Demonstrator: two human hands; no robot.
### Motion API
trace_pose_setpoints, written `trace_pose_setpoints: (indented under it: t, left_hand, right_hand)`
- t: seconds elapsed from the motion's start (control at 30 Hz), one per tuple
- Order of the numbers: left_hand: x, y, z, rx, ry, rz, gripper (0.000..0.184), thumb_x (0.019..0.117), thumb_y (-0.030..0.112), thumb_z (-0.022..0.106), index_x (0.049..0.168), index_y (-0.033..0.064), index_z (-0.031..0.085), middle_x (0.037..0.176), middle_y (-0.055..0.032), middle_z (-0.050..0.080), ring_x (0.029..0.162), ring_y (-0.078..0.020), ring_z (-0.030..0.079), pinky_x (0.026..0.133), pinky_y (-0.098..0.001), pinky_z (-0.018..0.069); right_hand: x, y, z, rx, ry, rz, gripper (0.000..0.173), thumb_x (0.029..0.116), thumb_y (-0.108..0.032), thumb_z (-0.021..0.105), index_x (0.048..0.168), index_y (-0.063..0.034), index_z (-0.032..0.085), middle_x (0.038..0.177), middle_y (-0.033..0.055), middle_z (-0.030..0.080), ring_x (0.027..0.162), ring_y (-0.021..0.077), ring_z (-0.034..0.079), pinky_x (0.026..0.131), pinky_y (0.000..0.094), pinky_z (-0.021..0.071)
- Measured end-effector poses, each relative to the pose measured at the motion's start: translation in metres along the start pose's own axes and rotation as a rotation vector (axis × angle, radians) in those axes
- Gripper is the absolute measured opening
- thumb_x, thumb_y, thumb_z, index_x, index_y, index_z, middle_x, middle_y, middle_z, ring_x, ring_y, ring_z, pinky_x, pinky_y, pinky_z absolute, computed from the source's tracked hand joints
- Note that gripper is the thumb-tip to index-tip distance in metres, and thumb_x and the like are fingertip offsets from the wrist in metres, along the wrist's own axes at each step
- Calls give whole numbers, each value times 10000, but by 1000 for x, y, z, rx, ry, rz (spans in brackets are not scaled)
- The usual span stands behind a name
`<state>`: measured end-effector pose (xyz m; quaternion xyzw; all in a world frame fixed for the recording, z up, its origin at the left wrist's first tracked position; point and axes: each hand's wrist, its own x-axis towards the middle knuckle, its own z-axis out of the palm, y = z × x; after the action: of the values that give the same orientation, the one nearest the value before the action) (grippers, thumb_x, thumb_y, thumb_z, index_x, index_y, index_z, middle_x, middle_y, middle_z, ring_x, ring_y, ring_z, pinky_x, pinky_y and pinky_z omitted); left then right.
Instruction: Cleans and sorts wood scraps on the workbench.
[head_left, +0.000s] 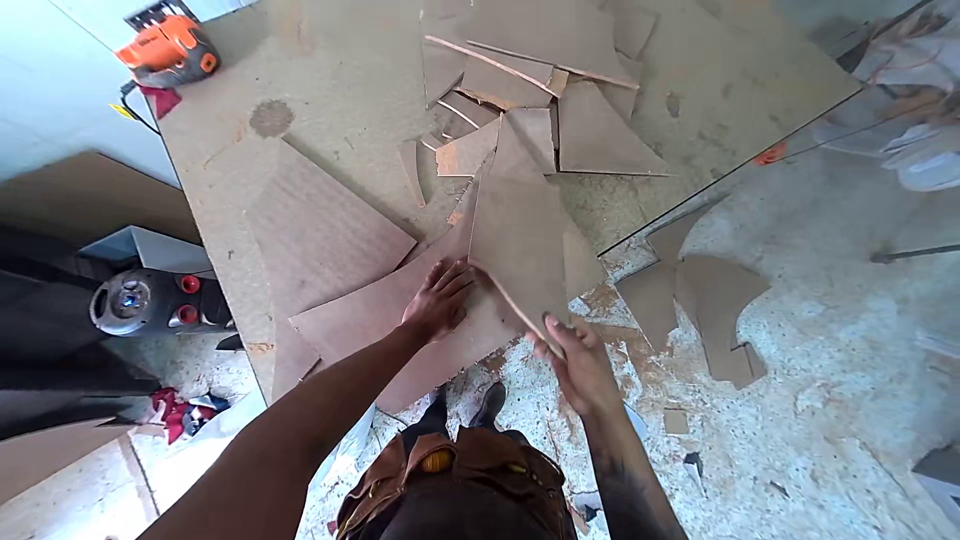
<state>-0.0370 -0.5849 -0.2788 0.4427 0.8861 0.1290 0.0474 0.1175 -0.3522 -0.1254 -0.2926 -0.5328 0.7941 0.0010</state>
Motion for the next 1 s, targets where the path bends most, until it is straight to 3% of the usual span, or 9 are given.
trace_pose_setpoints:
  t: [0.13,0.27,0.37,0.5,0.57,0.67,0.8,0.9,1.0]
  left_hand:
    - [0,-3,4,-22,38,-21,471,1033,328,425,1484,277,551,1643,71,379,1580,-177,180,1303,-493,115]
    - [-5,-12,8,-198,266,-65,323,1006,239,513,1253,216,720,1495,59,564,1504,-153,359,1282,-449,231]
    - [-26,-25,-9,-247,452,-345,314,1013,265,519,1244,229,728,1464,57,589,1458,-162,428,1246,-482,294]
    - [-66,-67,-48,-179,292,-759,409,1023,424,476,1356,253,641,1354,14,649,1269,-214,588,1083,-529,441]
    - [-65,-79,-65,-196,117,-804,455,1025,528,466,1291,224,676,1207,-22,703,1164,-240,645,1003,-543,506]
    - [-45,-75,-72,-211,-98,-796,571,999,642,454,1238,184,696,1179,-59,710,1170,-270,652,986,-550,528]
    - [-39,-66,-55,-182,-81,-825,622,984,722,368,923,193,689,844,-49,699,877,-263,702,764,-545,569]
    - [-45,-59,-61,-185,-114,-890,701,954,798,291,917,226,696,810,-57,710,821,-286,717,694,-573,565]
    - [-67,-59,-75,-206,-87,-941,682,936,811,336,878,240,706,786,-29,706,797,-264,706,692,-562,561]
  right_hand:
    - [71,-85,42,54,-81,-271,378,1106,-356,446,1281,-39,556,1085,163,712,912,283,733,806,461,635]
    - [115,-117,39,97,-90,-344,673,1084,-593,276,1515,-90,394,1367,171,640,1175,353,677,950,528,587]
    - [106,-71,1,-43,30,-300,656,1084,-588,298,1492,-93,436,1372,129,648,1212,313,663,1001,515,565]
    - [58,23,-56,-176,236,-103,606,1096,-543,321,1410,-79,551,1276,105,701,1098,265,708,920,475,592]
    - [40,65,-67,-204,281,-16,582,1107,-499,330,1335,-42,609,1179,131,730,1015,273,722,862,477,604]
    - [23,111,-52,-214,252,85,522,1112,-435,371,1298,-16,621,1149,150,732,1005,282,721,827,472,611]
    - [15,137,-16,-155,219,166,442,1087,-358,494,1374,-24,530,1177,181,708,1012,314,729,796,480,634]
    - [8,138,-17,-28,258,182,455,1078,-329,538,1387,4,514,1100,232,720,944,353,744,784,482,640]
    - [-10,134,-19,-9,188,118,408,1070,-285,552,1335,25,549,1064,250,724,929,363,741,795,488,632]
